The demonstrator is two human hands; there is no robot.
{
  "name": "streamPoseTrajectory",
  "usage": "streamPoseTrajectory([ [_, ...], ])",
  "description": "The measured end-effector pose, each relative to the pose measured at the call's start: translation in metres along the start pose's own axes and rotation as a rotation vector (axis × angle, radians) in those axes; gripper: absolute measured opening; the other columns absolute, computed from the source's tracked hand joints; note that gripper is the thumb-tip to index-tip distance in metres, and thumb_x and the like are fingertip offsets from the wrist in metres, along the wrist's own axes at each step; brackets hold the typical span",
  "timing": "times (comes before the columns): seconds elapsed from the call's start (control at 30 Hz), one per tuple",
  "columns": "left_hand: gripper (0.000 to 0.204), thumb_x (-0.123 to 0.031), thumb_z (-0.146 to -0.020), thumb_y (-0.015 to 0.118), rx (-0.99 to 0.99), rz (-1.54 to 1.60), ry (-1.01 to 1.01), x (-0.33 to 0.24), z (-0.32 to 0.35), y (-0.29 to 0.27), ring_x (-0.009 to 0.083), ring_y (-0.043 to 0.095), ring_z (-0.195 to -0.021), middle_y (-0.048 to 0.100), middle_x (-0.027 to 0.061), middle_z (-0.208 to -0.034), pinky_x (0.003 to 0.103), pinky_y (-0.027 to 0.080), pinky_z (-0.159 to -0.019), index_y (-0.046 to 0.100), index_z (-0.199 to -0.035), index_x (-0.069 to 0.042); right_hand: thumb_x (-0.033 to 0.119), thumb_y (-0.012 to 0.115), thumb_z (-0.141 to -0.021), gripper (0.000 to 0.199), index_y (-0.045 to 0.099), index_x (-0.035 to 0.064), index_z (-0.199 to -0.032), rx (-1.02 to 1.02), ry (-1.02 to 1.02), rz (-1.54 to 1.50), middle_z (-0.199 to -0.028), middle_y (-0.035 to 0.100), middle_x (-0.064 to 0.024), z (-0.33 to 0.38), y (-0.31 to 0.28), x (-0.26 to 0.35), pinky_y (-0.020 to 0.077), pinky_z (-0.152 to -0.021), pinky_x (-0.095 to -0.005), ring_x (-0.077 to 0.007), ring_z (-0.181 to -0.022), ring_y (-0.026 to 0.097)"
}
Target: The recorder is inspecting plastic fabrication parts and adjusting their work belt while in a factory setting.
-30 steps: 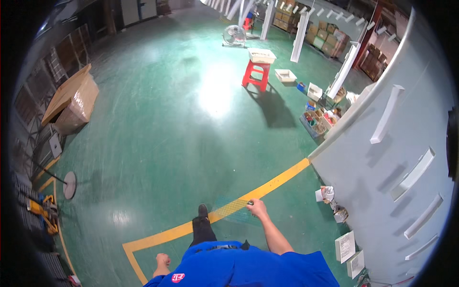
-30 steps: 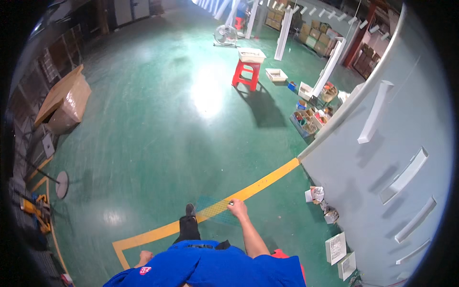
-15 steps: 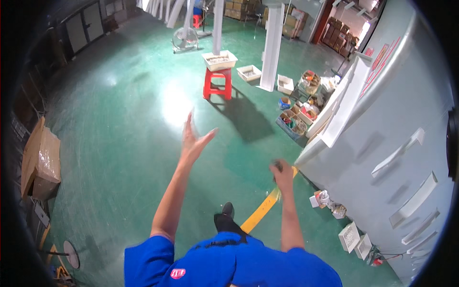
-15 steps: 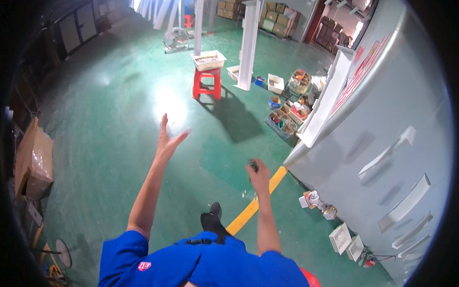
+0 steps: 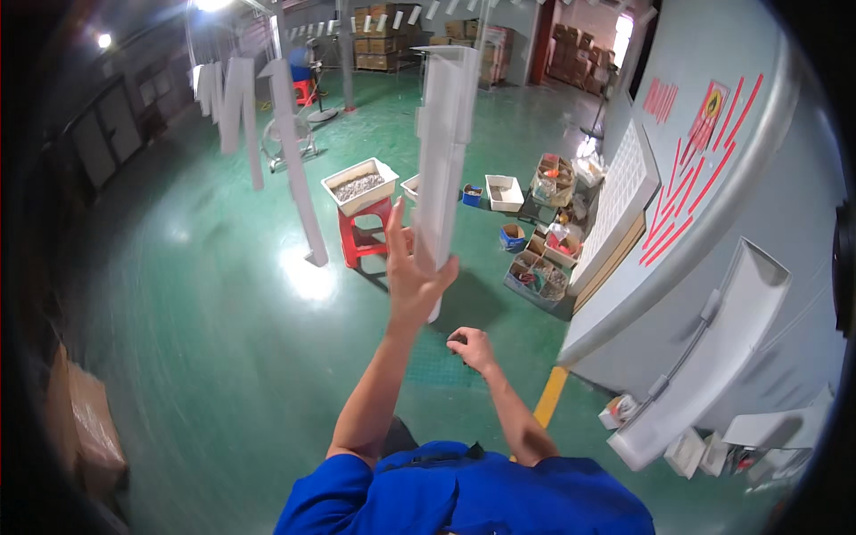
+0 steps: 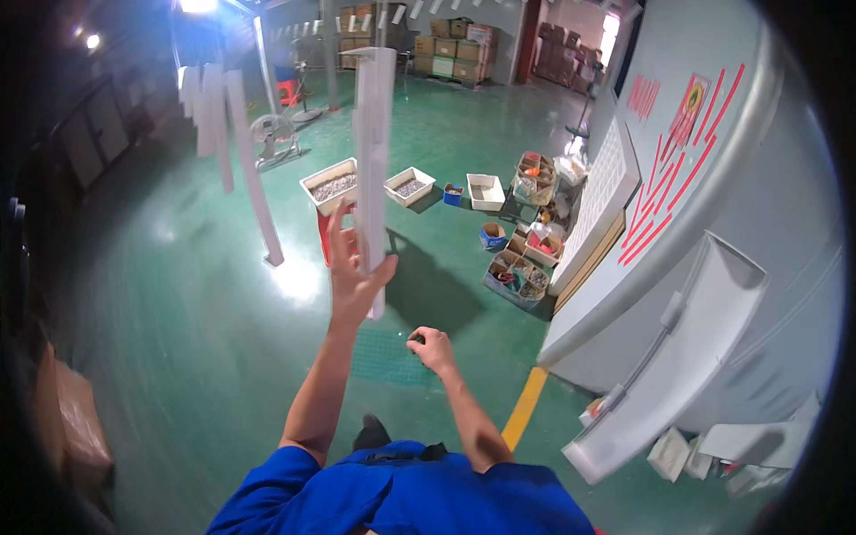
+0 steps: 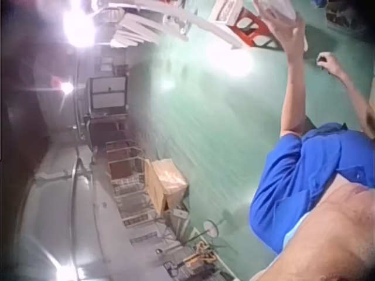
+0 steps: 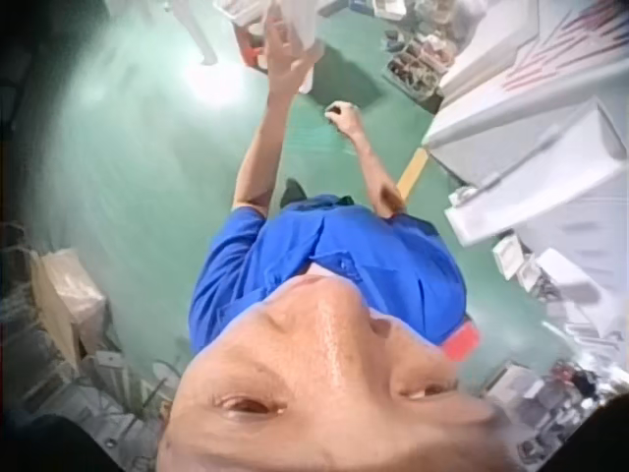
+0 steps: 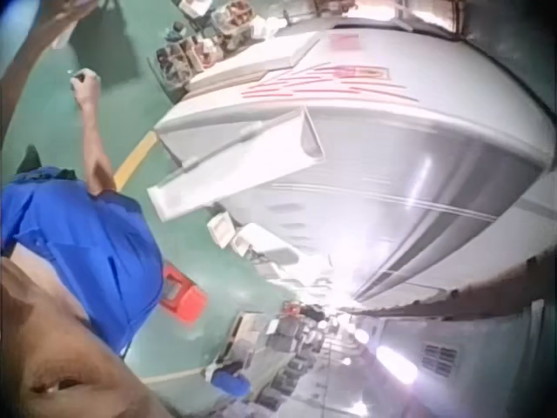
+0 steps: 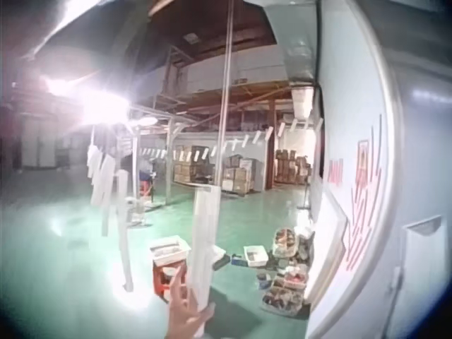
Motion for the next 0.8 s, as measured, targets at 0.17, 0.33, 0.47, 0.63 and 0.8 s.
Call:
streamPoseTrajectory([
  [0.17,0.084,-0.009,-0.066,0.068,-0.092,0.125,-0.164,0.042,-0.071,-0.052,0.0175,0.051,-0.097,0.049,0.0083,-0.107,0.031,0.044,-0.079,0.028,-0.140,-0.007,0.016,0.065,-0.073,0.014,0.067,0.0040,-0.080,-0.030,0.022,0.169,-0.064,0.065,-0.0049,-0.117,0.024,-0.064,0.0467,-0.047,-0.0276,-0.0126,-0.049,0.059],
  [0.33,0.073,-0.015,-0.068,0.070,-0.253,0.020,-0.052,0.095,-0.138,-0.074,0.0182,0.049,-0.093,0.047,0.0119,-0.114,0.034,0.041,-0.081,0.035,-0.131,0.001,0.024,0.067,-0.064,0.026,0.069,0.0080,-0.084,-0.068,0.354,0.300,-0.069,0.066,-0.0101,-0.186,-0.008,-0.151,0.0511,-0.063,-0.0347,-0.0228,-0.064,0.065],
  [0.47,0.077,-0.015,-0.068,0.069,-0.424,0.072,0.031,0.143,-0.186,-0.090,0.0217,0.046,-0.095,0.045,0.0170,-0.115,0.035,0.041,-0.082,0.030,-0.133,0.002,0.023,0.065,-0.063,0.023,0.069,0.0079,-0.080,-0.015,0.496,0.457,-0.074,0.066,-0.0130,-0.236,-0.036,-0.222,0.0506,-0.067,-0.0388,-0.0299,-0.073,0.064],
  [0.63,0.078,-0.025,-0.078,0.057,-0.595,-0.340,0.218,0.170,-0.255,-0.070,0.0295,0.042,-0.114,0.039,0.0216,-0.128,0.042,0.035,-0.099,0.016,-0.140,0.002,0.021,0.064,-0.063,0.016,0.067,0.0078,-0.072,0.005,0.605,0.586,-0.072,0.066,-0.0125,-0.315,-0.092,-0.318,0.0503,-0.067,-0.0397,-0.0287,-0.071,0.064],
  [0.8,0.076,-0.025,-0.078,0.046,-0.815,-0.622,0.168,0.184,-0.292,-0.064,0.0386,0.036,-0.126,0.034,0.0268,-0.137,0.049,0.027,-0.107,0.016,-0.141,0.002,0.027,0.065,-0.064,0.022,0.067,0.0072,-0.073,0.209,0.529,0.648,-0.077,0.066,-0.0143,-0.483,-0.142,-0.308,0.0500,-0.071,-0.0409,-0.0304,-0.078,0.064],
])
Point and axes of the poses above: each hand's wrist, its own z-axis away from the middle knuckle, its own y-axis out of the palm, x = y × z, the point moved 3 cm from there along -z, towards the middle knuckle
